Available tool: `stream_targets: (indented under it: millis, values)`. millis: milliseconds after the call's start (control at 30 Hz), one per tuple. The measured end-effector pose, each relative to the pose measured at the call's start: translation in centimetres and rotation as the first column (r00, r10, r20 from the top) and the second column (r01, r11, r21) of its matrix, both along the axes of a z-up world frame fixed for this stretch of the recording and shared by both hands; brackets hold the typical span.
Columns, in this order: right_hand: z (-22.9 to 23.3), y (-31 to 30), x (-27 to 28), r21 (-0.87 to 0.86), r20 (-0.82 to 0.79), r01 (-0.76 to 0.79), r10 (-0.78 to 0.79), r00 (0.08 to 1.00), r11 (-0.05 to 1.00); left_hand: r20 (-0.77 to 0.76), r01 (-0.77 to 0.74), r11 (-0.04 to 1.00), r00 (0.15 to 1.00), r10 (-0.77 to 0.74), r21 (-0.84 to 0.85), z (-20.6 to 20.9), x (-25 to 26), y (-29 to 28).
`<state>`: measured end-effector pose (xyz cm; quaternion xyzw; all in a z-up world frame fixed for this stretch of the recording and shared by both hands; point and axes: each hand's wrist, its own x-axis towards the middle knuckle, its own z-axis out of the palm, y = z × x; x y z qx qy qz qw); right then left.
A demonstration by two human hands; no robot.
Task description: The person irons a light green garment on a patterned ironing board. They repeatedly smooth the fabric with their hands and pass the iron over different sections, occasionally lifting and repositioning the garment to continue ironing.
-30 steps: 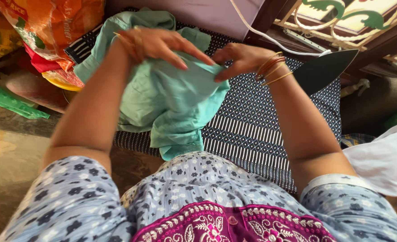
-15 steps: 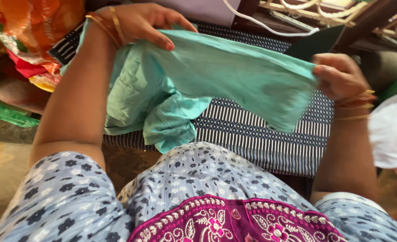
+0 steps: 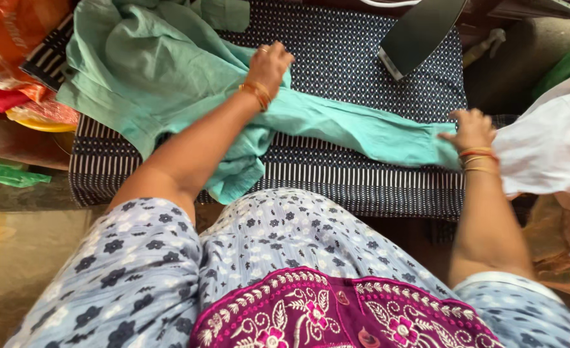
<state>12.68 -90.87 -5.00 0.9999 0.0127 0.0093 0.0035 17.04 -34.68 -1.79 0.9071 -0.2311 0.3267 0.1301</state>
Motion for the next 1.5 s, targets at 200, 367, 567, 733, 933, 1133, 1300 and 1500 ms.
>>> stream_targets:
  millis: [200, 367, 567, 733, 933, 1133, 1300, 1500]
  values:
    - [-4.1, 1.0, -3.1, 0.230, -0.144, 0.526, -0.506, 0.850, 0.819, -0.446, 0.397, 0.879, 0.858, -0.253, 0.265, -3.4, -16.1, -4.0]
    - [-2.5, 2.5, -2.8, 0.240, -0.199, 0.672, -0.642, 0.741, 0.701, -0.168, -0.093, 0.902, 0.969, 0.179, 0.422, -6.4, -19.3, 3.7]
    - [-3.5, 2.2, -2.4, 0.412, -0.260, 0.602, -0.545, 0.797, 0.684, -0.940, -0.441, 0.845, 0.006, 0.340, 0.303, 7.0, -14.3, 17.1]
    - [-2.8, 3.3, -3.1, 0.389, -0.305, 0.574, -0.487, 0.819, 0.721, -0.810, -0.085, 0.808, -0.124, 0.573, 0.584, 18.8, -14.0, 20.4]
    - [0.6, 5.6, -3.1, 0.326, -0.054, 0.412, -0.418, 0.907, 0.851, -0.901, 0.023, 0.904, 0.096, 0.423, 0.427, 20.5, -11.6, 14.6]
    - [0.6, 5.1, -0.1, 0.138, -0.237, 0.021, 0.013, 0.971, 0.990, -0.754, -0.091, 0.985, 0.634, 0.172, 0.148, 5.9, -1.1, 13.8]
    - [-3.4, -2.7, 1.7, 0.274, -0.292, 0.087, -0.003, 0.956, 0.958, -0.907, 0.112, 0.941, 0.324, 0.271, 0.321, -1.9, 0.3, 16.7]
    - [-3.4, -6.5, 2.1, 0.357, -0.145, 0.183, -0.139, 0.980, 0.916, -0.817, -0.086, 0.993, 0.564, 0.120, 0.086, 1.4, -0.2, 16.6]
